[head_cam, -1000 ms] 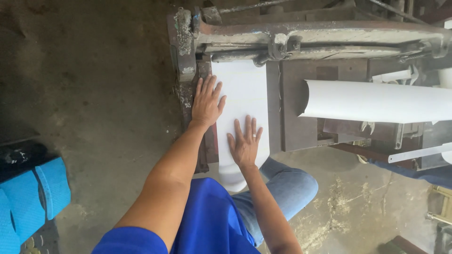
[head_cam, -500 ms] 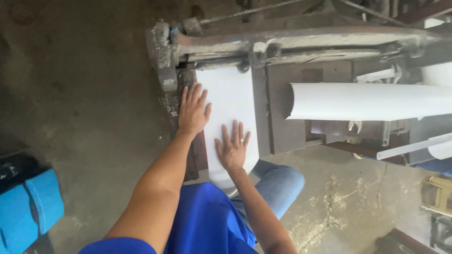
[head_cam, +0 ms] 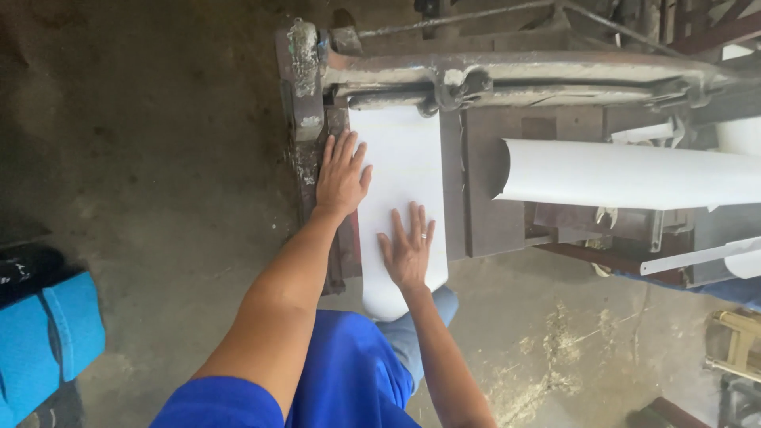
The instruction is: A person is manually positioning and smoothing white insulation sheets onto a metal machine surface in an industrial setting.
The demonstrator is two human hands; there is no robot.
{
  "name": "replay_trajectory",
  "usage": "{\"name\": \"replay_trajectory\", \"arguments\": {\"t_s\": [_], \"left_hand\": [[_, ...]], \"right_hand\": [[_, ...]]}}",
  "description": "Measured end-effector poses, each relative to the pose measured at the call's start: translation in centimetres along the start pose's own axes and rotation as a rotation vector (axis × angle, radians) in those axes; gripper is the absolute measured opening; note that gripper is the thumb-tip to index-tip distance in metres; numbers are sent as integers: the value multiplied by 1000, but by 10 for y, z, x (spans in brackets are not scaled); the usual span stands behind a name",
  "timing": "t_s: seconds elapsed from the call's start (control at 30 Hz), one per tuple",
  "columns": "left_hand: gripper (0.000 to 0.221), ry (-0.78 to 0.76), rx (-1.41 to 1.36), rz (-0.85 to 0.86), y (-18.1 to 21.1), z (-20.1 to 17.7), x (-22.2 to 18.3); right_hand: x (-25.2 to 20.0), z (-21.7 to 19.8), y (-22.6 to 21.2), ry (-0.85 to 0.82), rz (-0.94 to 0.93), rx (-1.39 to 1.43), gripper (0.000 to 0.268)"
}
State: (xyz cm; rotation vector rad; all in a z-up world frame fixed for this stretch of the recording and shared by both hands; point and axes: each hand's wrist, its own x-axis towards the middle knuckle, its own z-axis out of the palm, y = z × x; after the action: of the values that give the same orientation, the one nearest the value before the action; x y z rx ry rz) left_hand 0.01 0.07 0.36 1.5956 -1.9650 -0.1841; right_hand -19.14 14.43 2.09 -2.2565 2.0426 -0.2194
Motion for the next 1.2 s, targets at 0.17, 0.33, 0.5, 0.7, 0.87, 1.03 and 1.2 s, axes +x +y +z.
{"name": "replay_trajectory", "arguments": {"t_s": [0.17,0.33,0.5,0.7,0.87,1.03,1.2], "left_hand": [[46,-16,1,1,1,-3,0],[47,-33,1,-6,-2,-4,2],[47,-7,-11,18,-5,2,-1],[46,5,6,3,-2,0,1],[47,4,5,10,-3,2,-2],[46,-4,30,4,-3,3,-2],[47,-11,22,4,-2,3,0]], "right_hand": [[-25,-11,-8,11,9,-47,60],[-22,-2,-10,62,-44,-68,60],[-11,-2,-10,5,-21,-58,61],[15,4,-12,16,-25,-76,60],[13,0,-17,-50,17,-72,60],[13,2,-16,-62,29,-87,61],[16,-1,-15,-51,5,-64,61]]}}
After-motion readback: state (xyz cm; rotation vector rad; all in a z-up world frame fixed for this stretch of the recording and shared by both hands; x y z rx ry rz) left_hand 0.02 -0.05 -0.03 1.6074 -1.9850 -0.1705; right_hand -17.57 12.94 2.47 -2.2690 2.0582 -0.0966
